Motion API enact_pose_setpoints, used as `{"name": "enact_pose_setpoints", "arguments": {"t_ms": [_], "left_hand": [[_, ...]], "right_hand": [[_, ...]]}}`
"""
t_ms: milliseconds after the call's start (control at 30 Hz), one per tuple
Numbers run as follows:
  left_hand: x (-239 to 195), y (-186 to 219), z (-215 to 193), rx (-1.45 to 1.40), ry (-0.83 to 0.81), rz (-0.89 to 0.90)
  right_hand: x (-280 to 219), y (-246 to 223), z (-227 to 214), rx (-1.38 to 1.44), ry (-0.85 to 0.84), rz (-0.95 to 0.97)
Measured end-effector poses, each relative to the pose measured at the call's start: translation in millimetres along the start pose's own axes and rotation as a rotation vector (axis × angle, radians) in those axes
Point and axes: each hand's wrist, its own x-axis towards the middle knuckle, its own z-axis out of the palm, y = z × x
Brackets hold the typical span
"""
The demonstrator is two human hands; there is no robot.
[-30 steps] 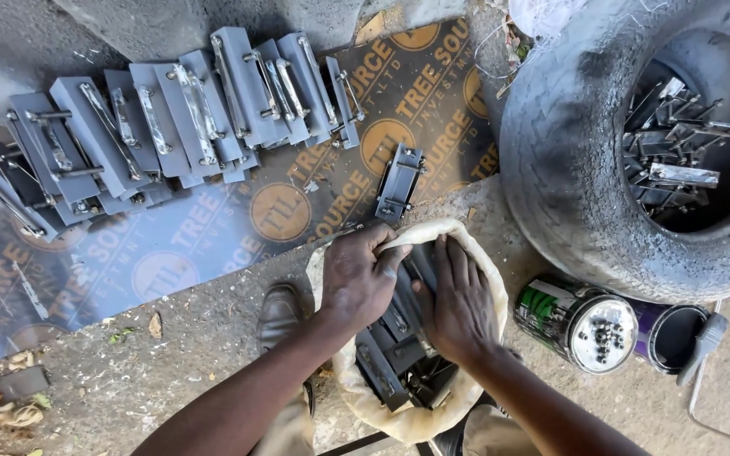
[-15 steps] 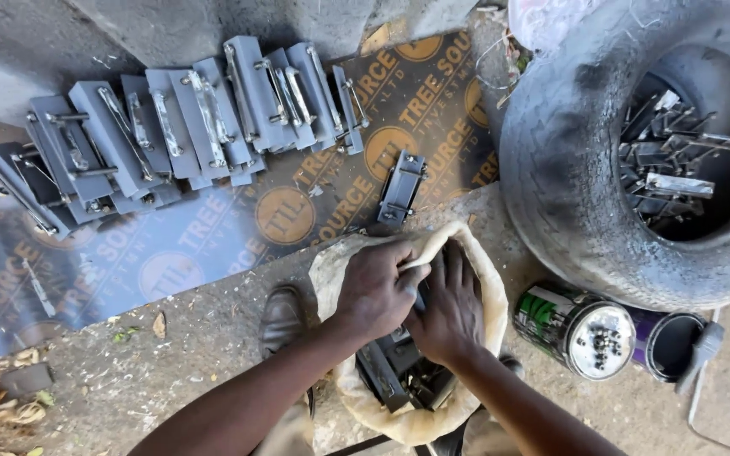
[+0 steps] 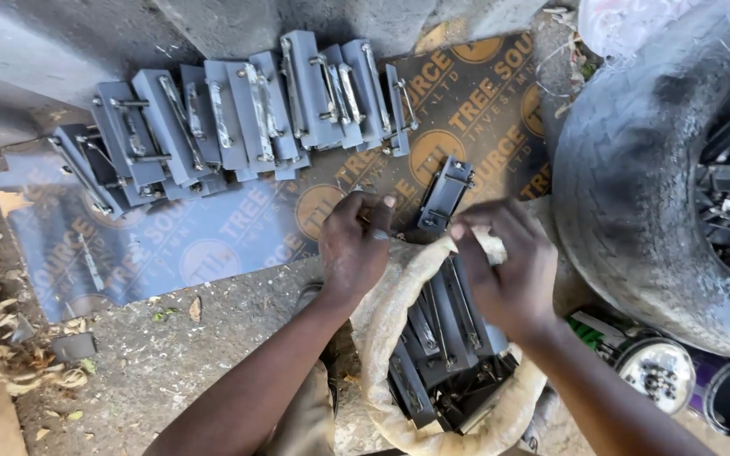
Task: The person is picking up metal hinges from the floor and placing them into a white sack for organization.
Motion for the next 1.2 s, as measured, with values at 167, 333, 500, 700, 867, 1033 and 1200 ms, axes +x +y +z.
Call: {"name": "enact_pose_setpoints", "arguments": {"t_ms": [167, 333, 500, 700, 867, 1033, 1200], "left_hand": [[18.9, -0.7, -15.0, -0.123, 0.163, -0.123], [7.8, -9.6, -8.4, -0.156, 0.096, -0.110], [3.8, -24.5, -3.2, -0.207, 0.022, -0.015], [-2.1, -19.7, -1.4, -0.217, -0.043, -0.015], [-1.0, -24.5, -1.4, -0.219, -0.012, -0.025], [9.7, -22.8, 0.2, -0.293, 0.063, -0.037], [2.9, 41.6, -19.6, -0.726, 0.018, 0.097]], "right_hand": [[78.0, 49.2, 71.3, 0.297, -0.314, 0.600], [116.7, 139.4, 173.5, 0.210, -0.355, 0.800], [132.2, 96.8, 172.0, 0.336, -0.539, 0.950], [113.9, 112.7, 172.2, -0.006, -0.610, 0.839], [111.0, 73.8, 110.1, 0.238, -0.655, 0.846], [98.5, 73.8, 71.7, 0.224, -0.575, 0.616], [87.9, -10.7, 16.3, 0.178, -0.549, 0.465]]}}
